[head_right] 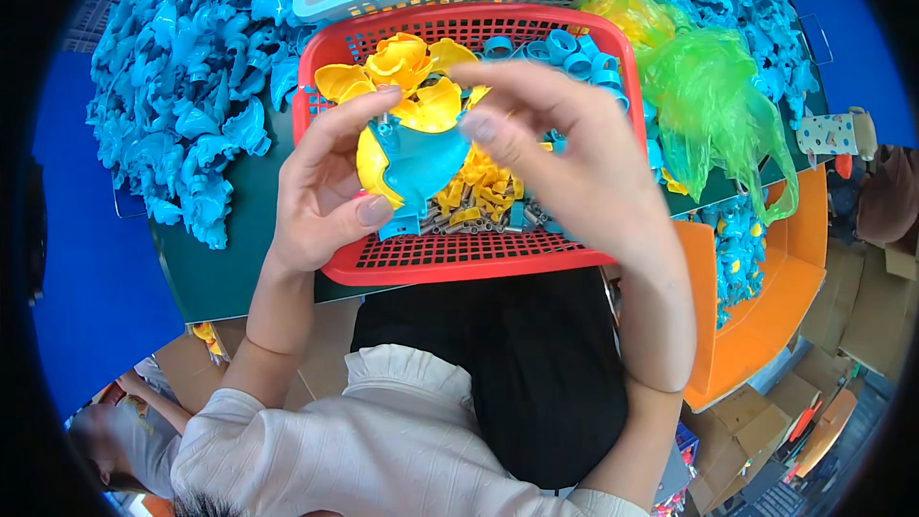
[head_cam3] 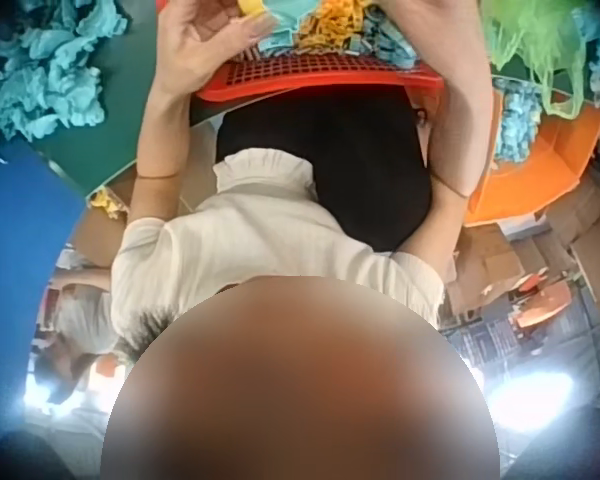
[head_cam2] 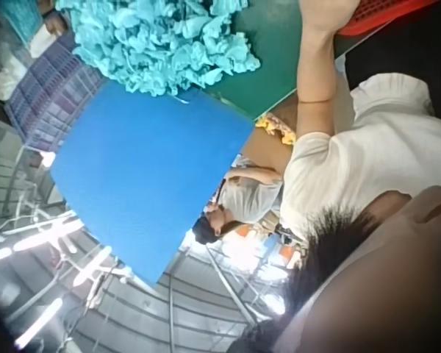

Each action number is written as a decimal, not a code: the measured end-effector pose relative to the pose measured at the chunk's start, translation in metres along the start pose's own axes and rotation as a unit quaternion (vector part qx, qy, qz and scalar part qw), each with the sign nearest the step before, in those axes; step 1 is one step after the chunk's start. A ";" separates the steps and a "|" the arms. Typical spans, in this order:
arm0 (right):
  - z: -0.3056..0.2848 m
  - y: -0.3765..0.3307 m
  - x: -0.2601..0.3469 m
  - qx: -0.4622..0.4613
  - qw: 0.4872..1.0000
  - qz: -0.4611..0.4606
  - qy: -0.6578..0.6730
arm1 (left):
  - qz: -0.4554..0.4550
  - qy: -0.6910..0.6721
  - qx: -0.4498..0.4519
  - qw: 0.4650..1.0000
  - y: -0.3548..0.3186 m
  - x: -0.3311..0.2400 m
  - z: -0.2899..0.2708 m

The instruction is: Assembling plastic toy fish by snapping pieces together.

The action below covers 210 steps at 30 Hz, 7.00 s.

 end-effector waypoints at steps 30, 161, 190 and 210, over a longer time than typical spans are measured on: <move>-0.208 0.066 -0.146 -0.463 0.861 0.038 -0.207 | -0.025 -0.097 -0.033 0.994 0.004 -0.005 0.000; 0.038 -0.012 -0.016 -0.138 0.975 -0.165 0.056 | 0.182 0.296 -0.088 0.934 0.003 0.000 0.003; 0.035 -0.020 -0.007 -0.107 0.975 -0.194 0.030 | 0.084 0.097 -0.004 0.992 0.001 -0.001 -0.007; 0.035 -0.023 -0.020 -0.113 0.975 -0.122 0.146 | 0.188 0.197 -0.034 0.962 0.005 0.004 0.000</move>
Point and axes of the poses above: each hand's wrist, its own y-axis towards the middle knuckle, its own z-axis out of the palm, x = y × z, the point moved 1 cm from there along y, towards the middle knuckle, and after that the axes turned 11 degrees about -z, right-handed, at the moved point
